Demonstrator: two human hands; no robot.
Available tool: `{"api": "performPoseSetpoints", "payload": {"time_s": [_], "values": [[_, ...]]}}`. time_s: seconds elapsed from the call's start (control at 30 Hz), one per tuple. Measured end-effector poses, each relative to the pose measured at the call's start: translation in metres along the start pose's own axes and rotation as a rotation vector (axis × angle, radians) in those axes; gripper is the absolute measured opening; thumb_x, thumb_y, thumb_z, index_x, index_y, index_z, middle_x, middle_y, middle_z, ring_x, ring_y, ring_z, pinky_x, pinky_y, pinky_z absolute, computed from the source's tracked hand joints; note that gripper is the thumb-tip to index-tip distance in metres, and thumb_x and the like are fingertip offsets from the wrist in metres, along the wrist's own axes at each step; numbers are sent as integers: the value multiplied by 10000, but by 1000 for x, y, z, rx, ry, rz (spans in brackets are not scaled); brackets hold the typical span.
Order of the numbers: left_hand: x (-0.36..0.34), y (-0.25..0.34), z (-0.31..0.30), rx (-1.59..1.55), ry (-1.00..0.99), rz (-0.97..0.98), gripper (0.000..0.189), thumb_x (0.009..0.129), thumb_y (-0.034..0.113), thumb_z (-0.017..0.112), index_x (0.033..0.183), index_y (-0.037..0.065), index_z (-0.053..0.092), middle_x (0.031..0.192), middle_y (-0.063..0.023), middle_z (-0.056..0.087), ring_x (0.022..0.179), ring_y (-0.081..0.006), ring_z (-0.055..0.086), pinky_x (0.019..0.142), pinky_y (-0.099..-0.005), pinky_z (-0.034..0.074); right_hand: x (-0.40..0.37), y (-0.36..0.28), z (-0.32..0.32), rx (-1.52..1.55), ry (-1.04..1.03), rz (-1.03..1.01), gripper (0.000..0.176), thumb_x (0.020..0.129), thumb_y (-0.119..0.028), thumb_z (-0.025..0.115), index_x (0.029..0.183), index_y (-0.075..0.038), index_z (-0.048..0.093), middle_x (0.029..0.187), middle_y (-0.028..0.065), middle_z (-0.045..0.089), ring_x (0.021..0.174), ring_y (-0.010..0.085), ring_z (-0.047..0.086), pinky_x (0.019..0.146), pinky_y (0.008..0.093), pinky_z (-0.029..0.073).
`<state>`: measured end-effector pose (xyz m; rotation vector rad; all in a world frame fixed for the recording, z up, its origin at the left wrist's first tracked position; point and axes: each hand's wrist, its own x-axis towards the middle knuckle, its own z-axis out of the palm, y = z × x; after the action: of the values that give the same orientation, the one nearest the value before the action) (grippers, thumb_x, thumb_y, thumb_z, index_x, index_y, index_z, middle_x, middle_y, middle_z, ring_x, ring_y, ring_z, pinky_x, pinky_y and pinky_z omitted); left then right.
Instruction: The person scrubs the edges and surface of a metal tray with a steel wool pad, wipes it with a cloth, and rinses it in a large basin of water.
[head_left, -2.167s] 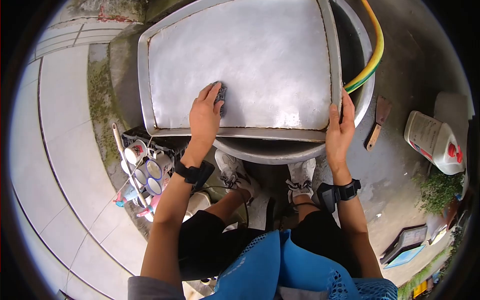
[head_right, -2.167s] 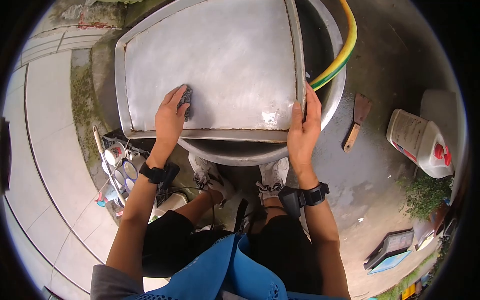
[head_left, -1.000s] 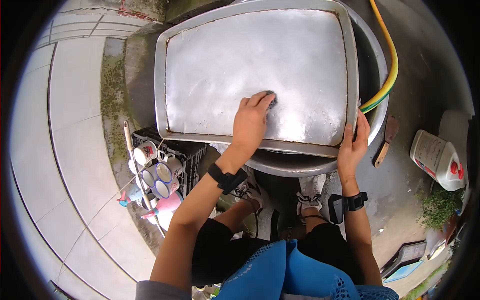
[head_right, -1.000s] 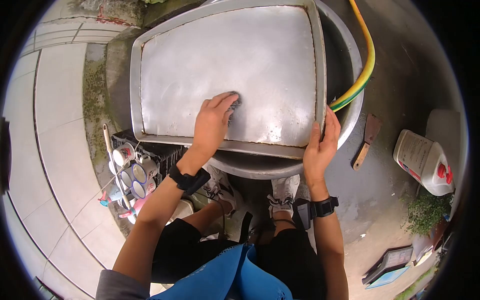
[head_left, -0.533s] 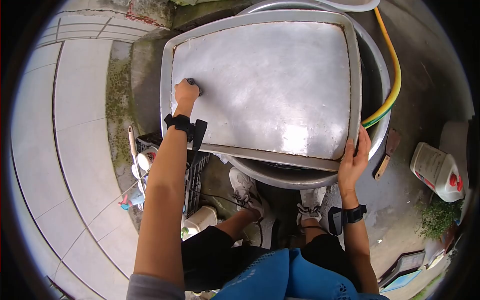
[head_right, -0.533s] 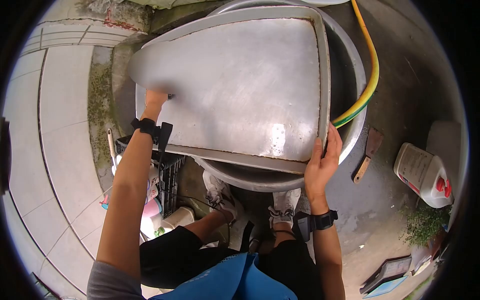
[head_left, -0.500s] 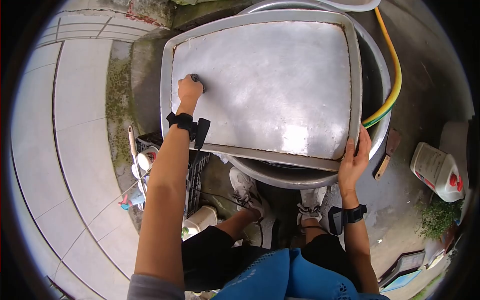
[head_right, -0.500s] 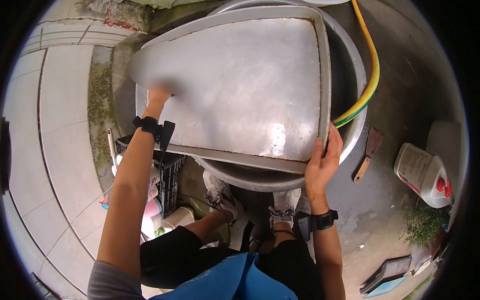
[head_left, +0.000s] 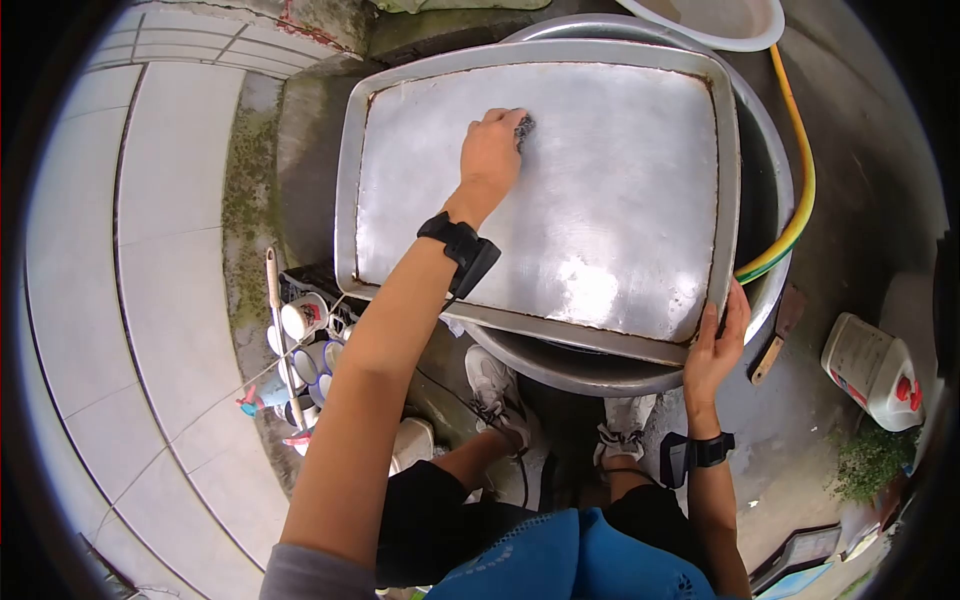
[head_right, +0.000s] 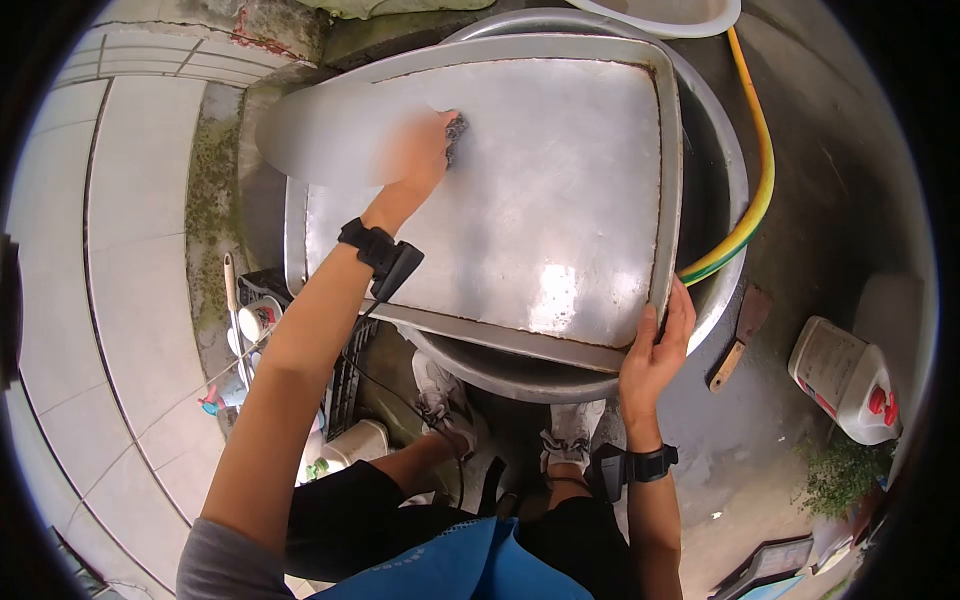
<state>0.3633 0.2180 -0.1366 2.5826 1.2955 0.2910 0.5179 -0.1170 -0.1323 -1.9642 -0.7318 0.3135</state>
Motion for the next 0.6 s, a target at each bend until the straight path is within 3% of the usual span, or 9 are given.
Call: {"api": "performPoseSetpoints", "payload": {"time_s": [0.13,0.17,0.23,0.27,0.33,0.37,0.43,0.5,0.6], "values": [[38,-124,-29,84,33,-419,431,785,198,719,1198,93,652,1073,-211,691,1013,-382,652,868,-449,518,-1,1,0,13,-5,11,370,985,-47,498,1348,20,521,1357,165,519,1267,288,495,1092,371,351],[54,-186,-8,-150,141,-587,413,786,228,710,1165,71,663,1069,-202,699,1030,-367,656,873,-431,518,-1,2,0,14,-1,9,370,985,-47,498,1348,20,521,1357,165,519,1267,288,495,1092,371,351],[74,-212,-9,-71,246,-646,474,811,159,731,1244,-1,624,1015,-126,709,848,-223,710,616,-351,575,-1,1,0,9,-17,17,376,987,-47,494,1357,22,508,1361,171,513,1266,293,495,1091,372,350],[83,-217,-8,-74,247,-645,474,811,159,731,1244,-1,624,1015,-126,709,848,-223,710,616,-351,575,-1,1,-1,8,-15,15,376,987,-47,494,1357,22,508,1361,171,513,1266,293,495,1091,372,350],[97,-208,-15,45,-8,-594,482,799,189,732,1245,33,635,1010,-146,718,851,-248,718,693,-373,576,-1,0,-3,-18,-37,17,383,988,-45,492,1364,23,498,1362,174,511,1268,296,493,1089,372,350],[103,-201,-14,42,-7,-590,482,799,189,732,1245,33,635,1010,-146,718,851,-248,718,693,-373,576,1,-1,-2,-20,-33,16,383,988,-45,492,1364,23,498,1362,174,511,1268,296,493,1089,372,350],[103,-136,-18,210,12,-399,480,777,224,731,1228,79,655,1011,-168,721,893,-294,712,791,-404,560,0,-4,-3,-19,-36,-4,382,990,-43,491,1366,23,496,1361,173,511,1269,296,492,1086,373,352],[100,-86,-3,185,73,-280,466,766,243,719,1213,120,670,1007,-178,715,944,-338,685,860,-424,532,-3,0,-2,-2,-29,10,381,991,-43,490,1367,20,496,1360,172,512,1270,296,491,1086,374,352],[91,-22,9,53,65,-61,396,794,139,670,1188,118,683,1100,-172,688,1000,-355,654,888,-422,523,0,-3,0,33,-25,-3,379,992,-43,490,1367,15,498,1358,170,513,1270,299,491,1085,373,353]]}}
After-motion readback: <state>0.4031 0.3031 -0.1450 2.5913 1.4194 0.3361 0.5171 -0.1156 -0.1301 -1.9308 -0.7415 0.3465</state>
